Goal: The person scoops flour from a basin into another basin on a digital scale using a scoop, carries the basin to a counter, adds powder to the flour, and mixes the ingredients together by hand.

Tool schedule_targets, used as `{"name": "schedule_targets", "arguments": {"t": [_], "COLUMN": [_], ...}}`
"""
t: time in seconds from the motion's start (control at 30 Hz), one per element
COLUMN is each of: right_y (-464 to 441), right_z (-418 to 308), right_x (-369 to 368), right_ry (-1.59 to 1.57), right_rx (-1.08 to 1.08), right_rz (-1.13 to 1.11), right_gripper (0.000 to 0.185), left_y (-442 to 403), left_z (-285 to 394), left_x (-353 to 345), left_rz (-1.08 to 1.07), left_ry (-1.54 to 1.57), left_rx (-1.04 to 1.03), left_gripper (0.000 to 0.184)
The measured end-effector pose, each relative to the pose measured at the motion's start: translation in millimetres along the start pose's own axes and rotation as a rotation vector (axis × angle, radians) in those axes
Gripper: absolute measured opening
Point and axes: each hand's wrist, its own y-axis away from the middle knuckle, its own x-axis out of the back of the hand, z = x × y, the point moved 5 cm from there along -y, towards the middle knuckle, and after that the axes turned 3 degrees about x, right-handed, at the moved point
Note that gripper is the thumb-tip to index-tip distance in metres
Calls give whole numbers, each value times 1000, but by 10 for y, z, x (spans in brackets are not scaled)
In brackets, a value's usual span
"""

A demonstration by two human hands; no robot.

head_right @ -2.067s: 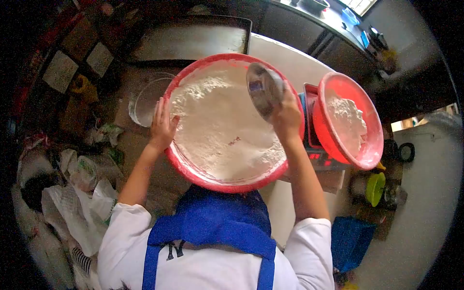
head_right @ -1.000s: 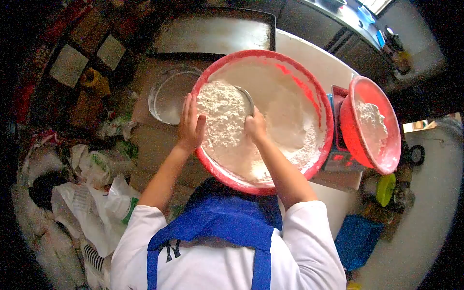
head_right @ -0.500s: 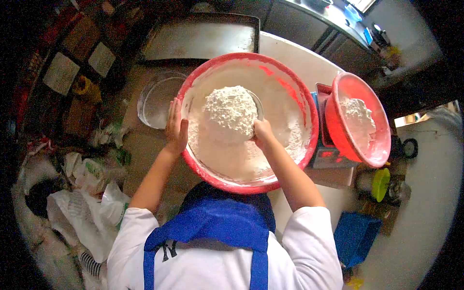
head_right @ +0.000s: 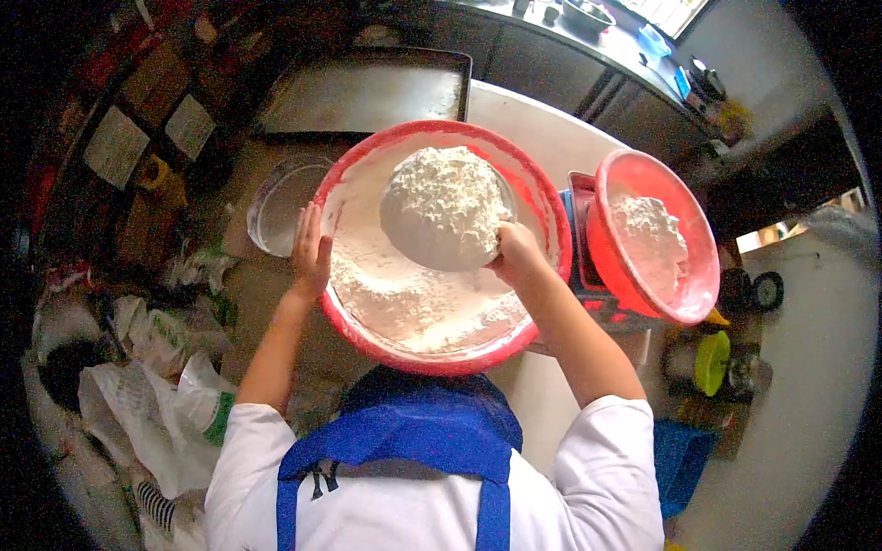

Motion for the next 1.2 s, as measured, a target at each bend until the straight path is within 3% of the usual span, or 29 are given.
{"name": "schedule_targets", "arguments": {"t": [0.23, 0.4, 0.47, 0.5, 0.53, 0.67, 0.73, 0.77, 0.8, 0.87, 0.9, 0.97, 1.0, 1.07, 1.13, 1.2], "right_y": [288, 334, 629, 566, 575, 429, 520, 576, 601, 359, 388, 536, 476, 378, 450, 454], "right_z": [-708, -1289, -1588, -1652, -1754, -1972, -2129, -2250, -2307, -2320, -2350, -2424, -2413, -2509, -2554, -2556], "right_x": [361, 1114, 1297, 1564, 1824, 2892, 3347, 3499, 3674, 4497, 4559, 4743, 4840, 4940, 4575, 4071], "right_ry": [-41, -26, 10, -134, 24, -20, 58, 124, 78, 97, 97, 335, 335, 688, 1065, 1197], "right_rx": [14, 111, 176, 188, 212, 249, 404, 541, 522, 330, 332, 323, 324, 611, 628, 754], "right_rz": [-52, -53, 110, 109, 145, 203, 370, 309, 427, 496, 495, 741, 740, 818, 956, 862], "right_gripper": [28, 27, 28, 29, 30, 32, 38, 37, 35, 34, 34, 35, 35, 38, 45, 48], "left_y": [16, 11, -7, 7, 21, -5, 5, 9, 9, -2, 2, -3, -7, -8, -4, 37], "left_z": [-28, -11, -55, -28, -18, 24, -17, -17, -17, -3, 22, 68, 78, 87, 93, 96], "left_x": [-140, -269, -350, -391, -427, -442, -534, -552, -583, -626, -636, -649, -646, -635, -600, -519], "left_rz": [-30, -60, -79, -78, -77, -89, -103, -109, -111, -124, -131, -138, -137, -149, -145, -125], "left_ry": [-61, -119, -143, -160, -178, -206, -199, -193, -185, -195, -207, -219, -219, -229, -230, -234], "left_rx": [20, 1, -21, -19, -18, -25, -19, -5, 11, 2, 13, 22, 22, 24, 30, 49], "left_gripper": [78, 74, 71, 70, 68, 65, 65, 65, 65, 66, 66, 67, 67, 69, 69, 70]}}
